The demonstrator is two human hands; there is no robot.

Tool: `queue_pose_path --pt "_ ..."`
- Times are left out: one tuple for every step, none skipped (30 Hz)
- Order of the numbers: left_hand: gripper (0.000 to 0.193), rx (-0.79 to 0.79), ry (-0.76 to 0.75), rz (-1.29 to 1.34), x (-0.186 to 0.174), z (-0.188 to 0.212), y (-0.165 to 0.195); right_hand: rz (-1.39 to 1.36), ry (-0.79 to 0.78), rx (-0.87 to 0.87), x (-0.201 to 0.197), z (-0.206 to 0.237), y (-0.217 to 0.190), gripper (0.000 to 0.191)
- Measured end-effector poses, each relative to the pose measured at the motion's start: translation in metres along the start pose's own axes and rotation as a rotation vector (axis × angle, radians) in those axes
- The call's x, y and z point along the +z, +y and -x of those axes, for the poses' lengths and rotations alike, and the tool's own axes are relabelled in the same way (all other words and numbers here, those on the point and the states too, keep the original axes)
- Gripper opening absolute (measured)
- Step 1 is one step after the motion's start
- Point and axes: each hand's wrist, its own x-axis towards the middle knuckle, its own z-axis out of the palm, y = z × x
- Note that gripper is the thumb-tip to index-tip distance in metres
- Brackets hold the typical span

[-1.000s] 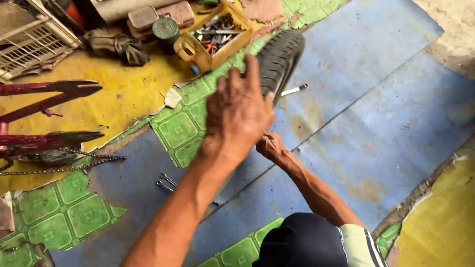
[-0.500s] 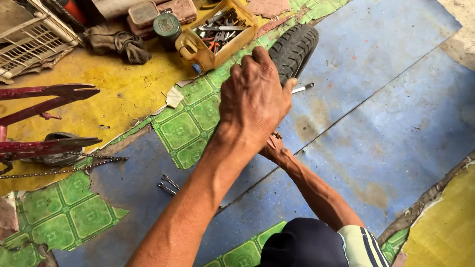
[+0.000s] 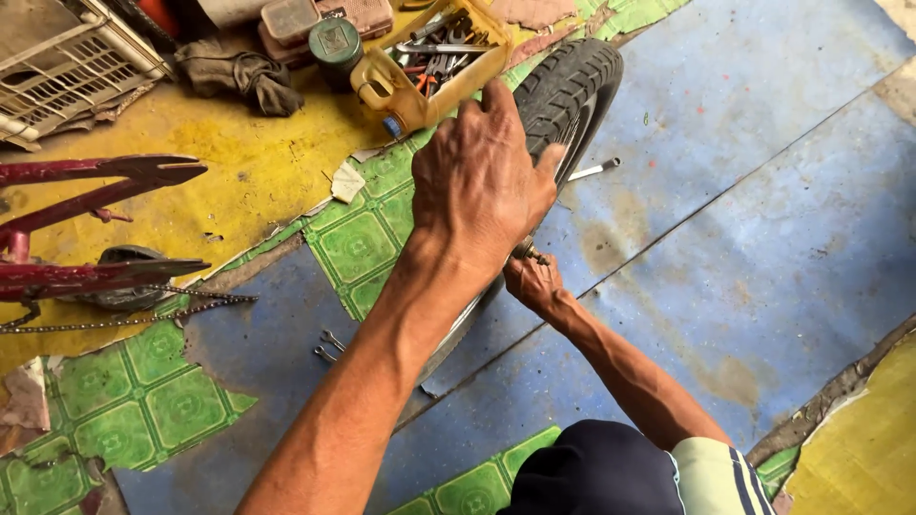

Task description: The person kneels on the floor beside a red BMX bicycle lying upside down and uses wrenches to loosen the rear axle nuts, then pulls the rear wheel free from the frame and chain. They then hold the wheel on their lap and work the tire off the rim by hand, ending with the tire separated from the wheel.

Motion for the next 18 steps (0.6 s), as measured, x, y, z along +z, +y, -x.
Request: queue_pose_path --pt "0.072 -0.032 -0.019 0.022 0.001 0.0 0.0 0.012 -0.046 0.03 -0.001 -0.001 -0.002 0.007" --pt "0.076 -0.013 0.028 -0.009 0.002 0.0 0.0 0.025 -0.09 0.06 -0.002 -0.002 -0.005 0.008" --pt "0.081 0.011 0.078 -0.042 0.004 0.0 0.0 0.031 -0.002 0.044 -0.002 -0.004 -0.009 0.012" --pt "0.086 0.036 0.129 -0.075 0.006 0.0 -0.002 0.039 0.086 0.029 -0.002 -0.007 -0.013 0.02" --pt "0.078 0.085 0.17 -0.068 0.008 -0.001 -0.004 0.045 0.171 0.01 -0.004 -0.01 -0.018 0.029" --pt "0.071 0.132 0.211 -0.064 0.009 -0.003 -0.006 0.045 0.106 0.069 -0.006 -0.012 -0.022 0.028" --pt "0.063 0.182 0.251 -0.062 0.01 -0.004 -0.009 0.043 0.045 0.13 -0.006 -0.014 -0.026 0.028" --pt "0.061 0.174 0.223 -0.044 0.011 -0.006 -0.011 0.04 -0.017 0.193 -0.008 -0.016 -0.03 0.027" --pt "0.059 0.166 0.191 -0.023 0.011 -0.007 -0.013 0.033 -0.079 0.22 -0.009 -0.016 -0.033 0.021" --pt "0.057 0.155 0.158 -0.003 0.01 -0.007 -0.014 0.025 -0.144 0.244 -0.013 -0.017 -0.035 0.016" --pt "0.051 0.126 0.126 0.017 0.009 -0.007 -0.015 0.016 -0.21 0.269 -0.016 -0.016 -0.038 0.011" --pt "0.045 0.099 0.097 0.038 0.008 -0.008 -0.016 0.012 -0.127 0.231 -0.02 -0.015 -0.039 0.013" --pt "0.04 0.072 0.07 0.061 0.006 -0.008 -0.016 0.01 -0.043 0.191 -0.024 -0.015 -0.04 0.014" --pt "0.037 0.062 0.043 0.066 0.004 -0.008 -0.017 0.009 0.038 0.153 -0.029 -0.013 -0.04 0.015" --pt "0.035 0.055 0.014 0.073 0.002 -0.009 -0.017 0.017 -0.006 0.137 -0.033 -0.012 -0.04 0.009" --pt "0.033 0.047 -0.012 0.078 0.0 -0.009 -0.017 0.024 -0.049 0.119 -0.037 -0.011 -0.039 0.005" --pt "0.035 0.048 0.015 0.074 -0.002 -0.01 -0.018 0.032 -0.091 0.097 -0.041 -0.011 -0.037 0.007" --pt "0.036 0.051 0.041 0.068 -0.003 -0.01 -0.018 0.014 -0.07 0.078 -0.044 -0.011 -0.037 0.007"
